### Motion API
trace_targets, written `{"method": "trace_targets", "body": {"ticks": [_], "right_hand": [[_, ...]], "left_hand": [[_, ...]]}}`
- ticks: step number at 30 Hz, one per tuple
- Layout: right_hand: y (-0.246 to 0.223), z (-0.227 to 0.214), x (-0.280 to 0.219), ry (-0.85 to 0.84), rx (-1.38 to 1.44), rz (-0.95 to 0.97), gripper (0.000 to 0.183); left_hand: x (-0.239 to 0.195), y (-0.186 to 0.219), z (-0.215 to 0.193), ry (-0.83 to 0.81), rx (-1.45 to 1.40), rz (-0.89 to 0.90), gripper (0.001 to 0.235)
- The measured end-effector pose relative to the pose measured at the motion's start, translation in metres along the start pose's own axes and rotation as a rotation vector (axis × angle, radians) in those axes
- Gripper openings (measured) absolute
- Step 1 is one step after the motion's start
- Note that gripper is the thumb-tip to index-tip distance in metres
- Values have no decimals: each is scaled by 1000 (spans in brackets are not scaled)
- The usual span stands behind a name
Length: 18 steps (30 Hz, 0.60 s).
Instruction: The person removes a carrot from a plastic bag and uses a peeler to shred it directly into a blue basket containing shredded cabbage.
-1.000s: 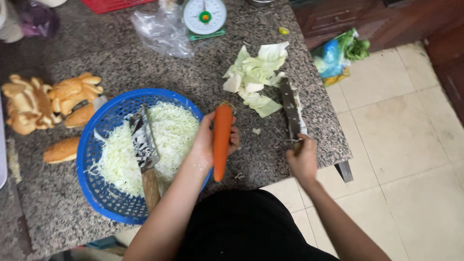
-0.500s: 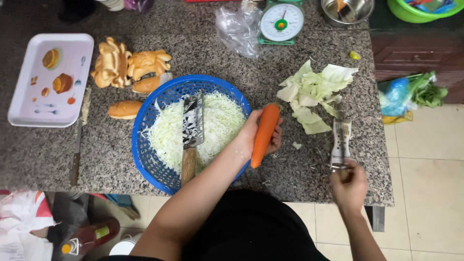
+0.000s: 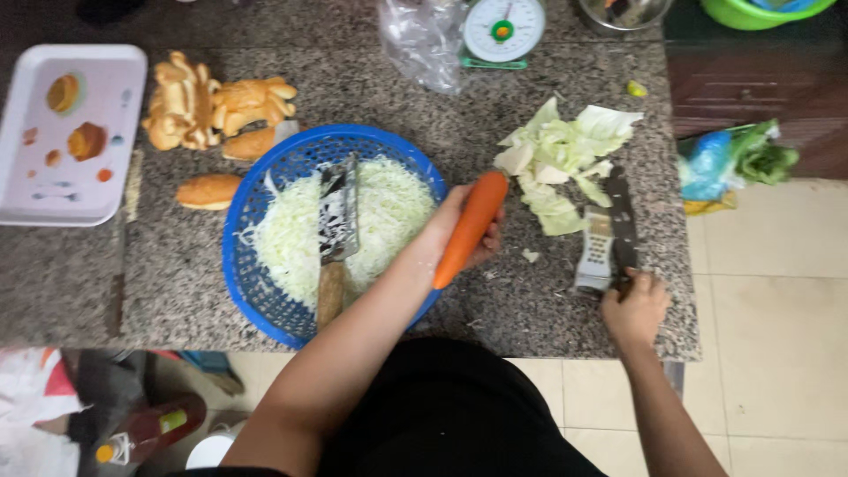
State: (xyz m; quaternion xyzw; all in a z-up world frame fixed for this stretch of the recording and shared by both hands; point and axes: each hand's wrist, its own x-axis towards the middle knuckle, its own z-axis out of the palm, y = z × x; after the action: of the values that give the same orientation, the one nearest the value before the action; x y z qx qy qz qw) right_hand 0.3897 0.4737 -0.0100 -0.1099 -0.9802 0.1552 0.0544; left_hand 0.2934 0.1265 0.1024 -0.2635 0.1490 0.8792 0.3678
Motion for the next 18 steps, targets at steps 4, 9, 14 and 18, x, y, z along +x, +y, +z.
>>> {"method": "trace_targets", "body": {"ticks": [4, 9, 14, 18], "right_hand": [[-30, -9, 1, 45, 112, 23, 39], [-81, 1, 26, -257, -67, 184, 81], [-84, 7, 15, -194, -26, 149, 89], [-74, 9, 12, -215, 101, 91, 97]], "left_hand": [[-13, 2, 6, 40, 57, 113, 48], [-18, -1, 10, 27, 106, 163, 47], [-26, -3, 11, 2, 149, 179, 49], [-41, -3, 19, 24, 232, 193, 48]]}}
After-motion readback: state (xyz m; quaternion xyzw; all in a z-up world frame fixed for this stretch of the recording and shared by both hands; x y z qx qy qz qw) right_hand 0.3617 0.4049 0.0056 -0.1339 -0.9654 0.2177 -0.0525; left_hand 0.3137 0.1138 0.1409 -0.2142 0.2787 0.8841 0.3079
